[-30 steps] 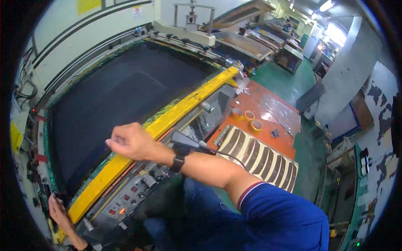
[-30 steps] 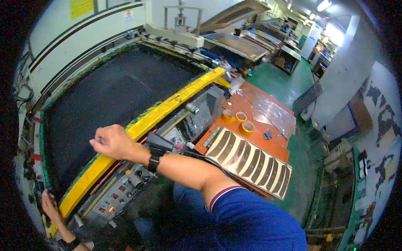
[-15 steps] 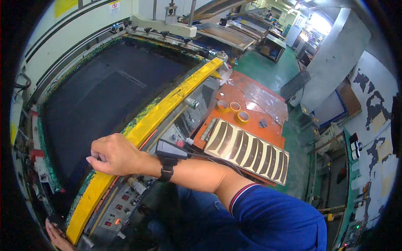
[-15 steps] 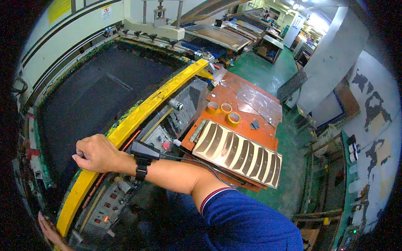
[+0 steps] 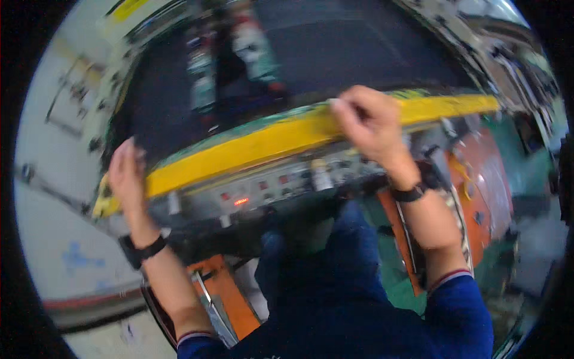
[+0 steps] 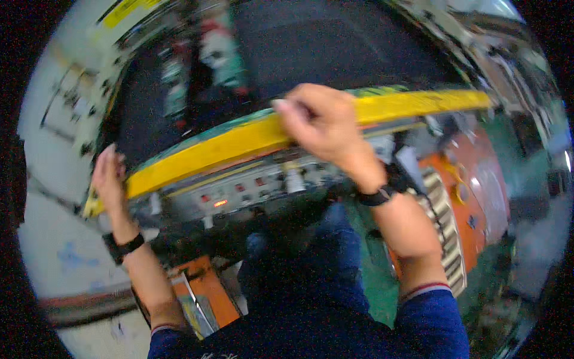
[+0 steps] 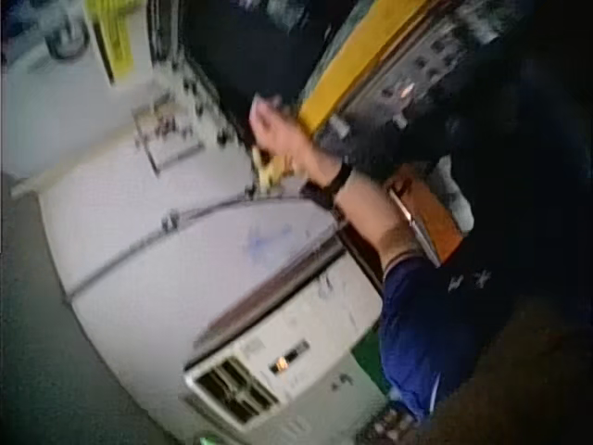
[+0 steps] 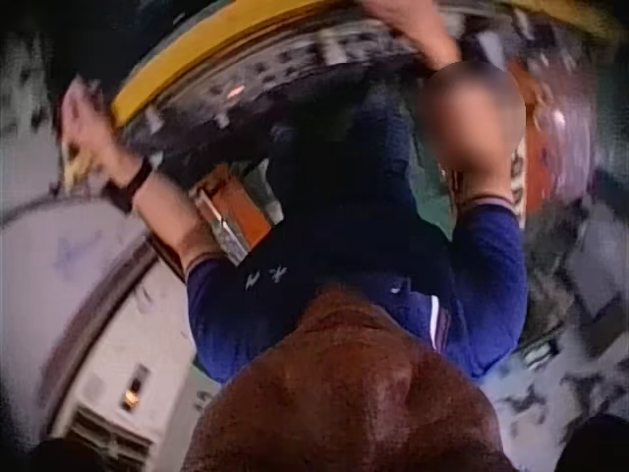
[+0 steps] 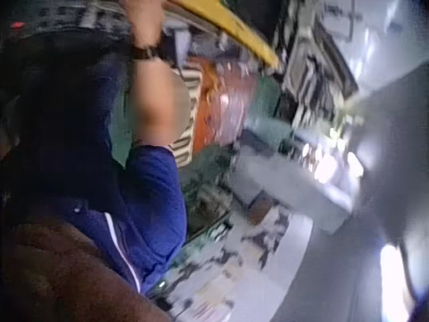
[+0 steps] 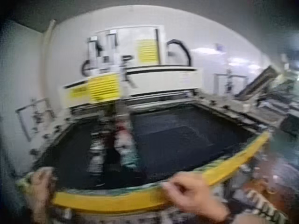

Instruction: The recorder is performing silk screen printing on metal or plastic panels using a semi-automatic machine.

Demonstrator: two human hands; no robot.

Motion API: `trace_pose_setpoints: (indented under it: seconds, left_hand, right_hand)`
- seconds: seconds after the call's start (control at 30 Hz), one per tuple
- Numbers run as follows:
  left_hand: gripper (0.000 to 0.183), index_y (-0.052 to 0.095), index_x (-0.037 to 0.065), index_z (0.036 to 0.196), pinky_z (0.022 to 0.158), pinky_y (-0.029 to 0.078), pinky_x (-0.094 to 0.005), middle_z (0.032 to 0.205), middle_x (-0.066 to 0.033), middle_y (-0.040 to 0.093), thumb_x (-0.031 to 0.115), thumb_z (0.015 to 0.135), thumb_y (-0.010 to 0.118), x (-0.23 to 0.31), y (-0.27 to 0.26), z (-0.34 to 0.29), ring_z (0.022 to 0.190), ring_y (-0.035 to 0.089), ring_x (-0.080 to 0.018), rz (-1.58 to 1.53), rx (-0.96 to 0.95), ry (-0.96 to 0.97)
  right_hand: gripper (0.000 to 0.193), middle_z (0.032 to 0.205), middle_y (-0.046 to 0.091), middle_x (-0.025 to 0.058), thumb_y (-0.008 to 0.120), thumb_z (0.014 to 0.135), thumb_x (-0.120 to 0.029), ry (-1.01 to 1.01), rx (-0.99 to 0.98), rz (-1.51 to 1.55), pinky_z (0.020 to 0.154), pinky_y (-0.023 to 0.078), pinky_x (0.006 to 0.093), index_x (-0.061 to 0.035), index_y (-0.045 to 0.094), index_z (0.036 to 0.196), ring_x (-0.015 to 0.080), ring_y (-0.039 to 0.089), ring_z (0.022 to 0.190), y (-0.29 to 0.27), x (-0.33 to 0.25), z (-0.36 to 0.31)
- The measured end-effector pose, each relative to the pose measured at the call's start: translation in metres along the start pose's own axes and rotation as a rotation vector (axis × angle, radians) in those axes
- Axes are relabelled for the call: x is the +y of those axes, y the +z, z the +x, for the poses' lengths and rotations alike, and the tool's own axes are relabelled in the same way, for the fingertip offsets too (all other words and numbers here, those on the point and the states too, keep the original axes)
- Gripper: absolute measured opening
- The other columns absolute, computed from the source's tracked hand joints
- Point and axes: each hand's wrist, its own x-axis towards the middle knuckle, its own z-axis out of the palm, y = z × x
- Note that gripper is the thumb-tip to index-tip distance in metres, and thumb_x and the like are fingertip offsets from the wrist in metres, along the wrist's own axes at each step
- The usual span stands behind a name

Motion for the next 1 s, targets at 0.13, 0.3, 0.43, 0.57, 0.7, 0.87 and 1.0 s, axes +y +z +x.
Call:
trace_pose_setpoints:
  seconds: [0.13, 0.3, 0.43, 0.57, 0.7, 0.87, 1.0]
  left_hand:
    - [0.026, 0.064, 0.005, 0.113, 0.052, 0.034, -0.0166, 0.081, 0.0027, 0.061, 0.022, 0.094, 0.058, -0.004, -0.017, 0.0, 0.061, 0.044, -0.0021, -0.011, -0.072, 0.098]
    - [0.022, 0.065, 0.004, 0.108, 0.053, 0.036, -0.0175, 0.079, 0.0015, 0.062, 0.019, 0.093, 0.058, 0.01, -0.008, 0.001, 0.062, 0.048, -0.0037, 0.047, -0.016, 0.097]
    - [0.025, 0.065, 0.007, 0.114, 0.053, 0.035, -0.0155, 0.082, 0.0025, 0.062, 0.022, 0.094, 0.057, -0.009, -0.013, 0.0, 0.064, 0.046, -0.0007, 0.09, -0.01, 0.08]
    - [0.027, 0.063, 0.005, 0.115, 0.052, 0.033, -0.0149, 0.085, 0.0016, 0.062, 0.021, 0.095, 0.056, -0.02, -0.017, 0.005, 0.063, 0.045, -0.0008, -0.005, -0.035, 0.086]
    - [0.027, 0.064, 0.004, 0.114, 0.052, 0.032, -0.0152, 0.085, 0.0019, 0.062, 0.021, 0.095, 0.056, -0.016, -0.015, 0.004, 0.062, 0.045, -0.0013, -0.039, 0.001, 0.025]
    - [0.024, 0.065, 0.004, 0.111, 0.052, 0.034, -0.0164, 0.081, 0.0014, 0.061, 0.02, 0.095, 0.056, -0.003, -0.011, 0.0, 0.061, 0.045, -0.0017, -0.027, -0.017, 0.072]
    - [0.024, 0.064, 0.002, 0.111, 0.052, 0.034, -0.0164, 0.08, 0.0014, 0.061, 0.018, 0.095, 0.056, -0.006, -0.016, 0.001, 0.061, 0.045, -0.0019, -0.016, -0.044, 0.102]
  right_hand:
    - [0.017, 0.055, 0.048, 0.008, 0.067, 0.08, -0.007, -0.019, -0.007, -0.057, 0.044, 0.034, 0.0288, -0.001, 0.058, 0.067, 0.0162, 0.044, 0.045, 0.01, -0.011, -0.002]
    - [0.013, 0.056, 0.05, 0.0073, 0.067, 0.077, -0.005, -0.123, -0.009, -0.095, 0.045, 0.037, 0.0291, -0.0018, 0.059, 0.068, 0.0174, 0.048, 0.045, -0.002, -0.01, 0.0]
    - [0.019, 0.054, 0.048, 0.0069, 0.068, 0.082, -0.016, -0.037, -0.096, 0.053, 0.044, 0.037, 0.0284, -0.0034, 0.06, 0.07, 0.0144, 0.046, 0.046, -0.006, 0.008, -0.009]
    - [0.025, 0.052, 0.043, -0.0027, 0.068, 0.086, -0.022, 0.207, -0.16, 0.254, 0.044, 0.03, 0.0233, -0.0017, 0.063, 0.072, 0.0016, 0.037, 0.051, -0.013, 0.011, -0.005]
    - [0.026, 0.052, 0.043, -0.0013, 0.068, 0.085, -0.022, 0.14, -0.155, 0.146, 0.045, 0.031, 0.023, -0.001, 0.062, 0.071, 0.0019, 0.037, 0.052, -0.009, 0.008, -0.006]
    - [0.019, 0.055, 0.053, 0.0107, 0.069, 0.076, -0.012, -0.181, -0.14, -0.094, 0.044, 0.04, 0.0349, -0.004, 0.058, 0.063, 0.0264, 0.054, 0.047, -0.001, 0.001, -0.008]
    - [0.016, 0.057, 0.054, 0.0111, 0.07, 0.073, -0.01, -0.26, -0.139, -0.119, 0.045, 0.041, 0.0364, -0.0042, 0.058, 0.063, 0.0289, 0.054, 0.048, 0.004, -0.001, -0.008]
